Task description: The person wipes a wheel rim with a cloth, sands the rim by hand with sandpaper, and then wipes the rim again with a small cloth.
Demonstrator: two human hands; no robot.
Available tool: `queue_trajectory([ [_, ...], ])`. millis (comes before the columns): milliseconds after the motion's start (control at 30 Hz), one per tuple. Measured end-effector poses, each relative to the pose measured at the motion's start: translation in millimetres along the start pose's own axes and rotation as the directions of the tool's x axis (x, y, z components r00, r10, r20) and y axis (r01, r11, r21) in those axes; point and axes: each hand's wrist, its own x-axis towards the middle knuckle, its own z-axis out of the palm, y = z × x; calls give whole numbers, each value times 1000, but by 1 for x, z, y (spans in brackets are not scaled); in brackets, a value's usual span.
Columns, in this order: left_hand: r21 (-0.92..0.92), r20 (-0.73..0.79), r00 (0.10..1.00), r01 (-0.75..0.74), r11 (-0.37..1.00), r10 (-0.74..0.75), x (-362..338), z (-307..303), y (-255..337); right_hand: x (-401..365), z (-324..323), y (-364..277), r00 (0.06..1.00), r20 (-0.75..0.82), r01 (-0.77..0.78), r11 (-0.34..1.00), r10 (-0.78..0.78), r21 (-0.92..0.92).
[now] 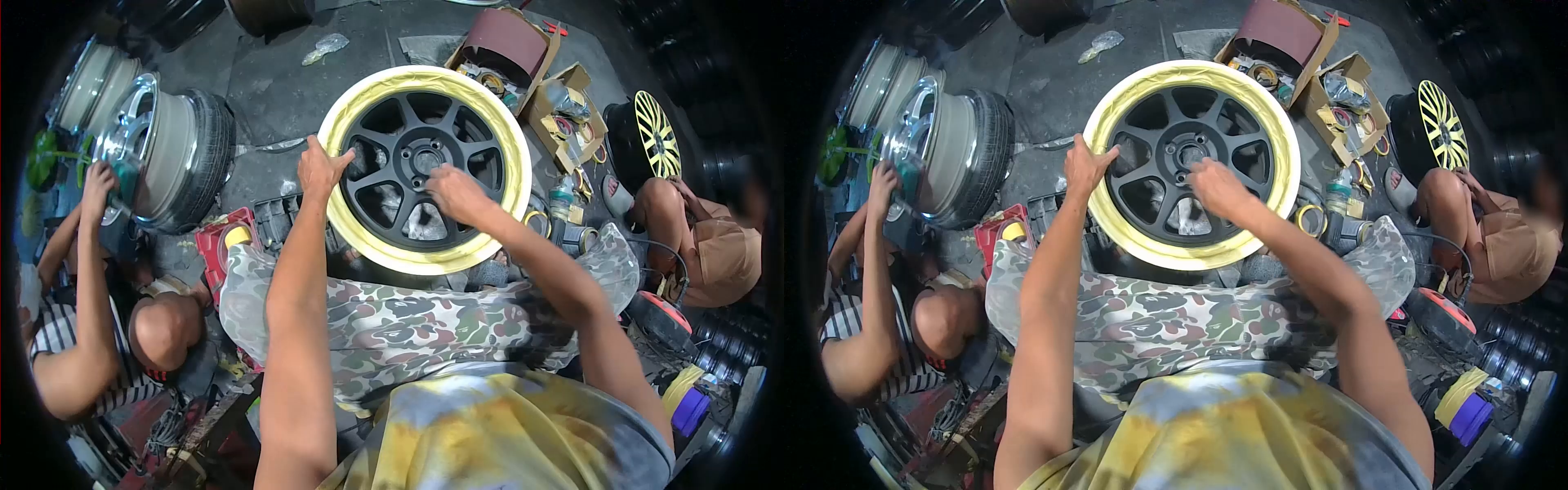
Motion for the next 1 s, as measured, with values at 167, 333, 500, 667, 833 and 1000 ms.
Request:
queue_trajectory([
  [167, -32, 9, 1000, 9, 999, -9, -1, 2, -1, 4, -22, 17, 980, 187, 112, 969, -71, -220],
  [333, -34, 9, 1000, 18, 999, -17, 2, 0, -1, 27, 12, -22, 976, 66, -211, 975, 207, 62],
  [500, 2, 15, 999, 38, 999, -38, 0, -2, 5, -6, -26, 11, 904, 297, -428, 653, 309, 625],
  [667, 15, -3, 1000, 26, 1000, -26, -2, -2, 2, -16, -52, 40, 899, -320, -303, 952, 298, 35],
  [833, 8, -5, 1000, 24, 1000, -24, -3, -4, 3, -14, -18, 49, 948, -275, -174, 984, 160, -26],
  [1000, 17, -21, 1000, 9, 1000, -9, 1, 0, 1, 55, -3, 54, 909, -399, -153, 987, 123, -45],
])
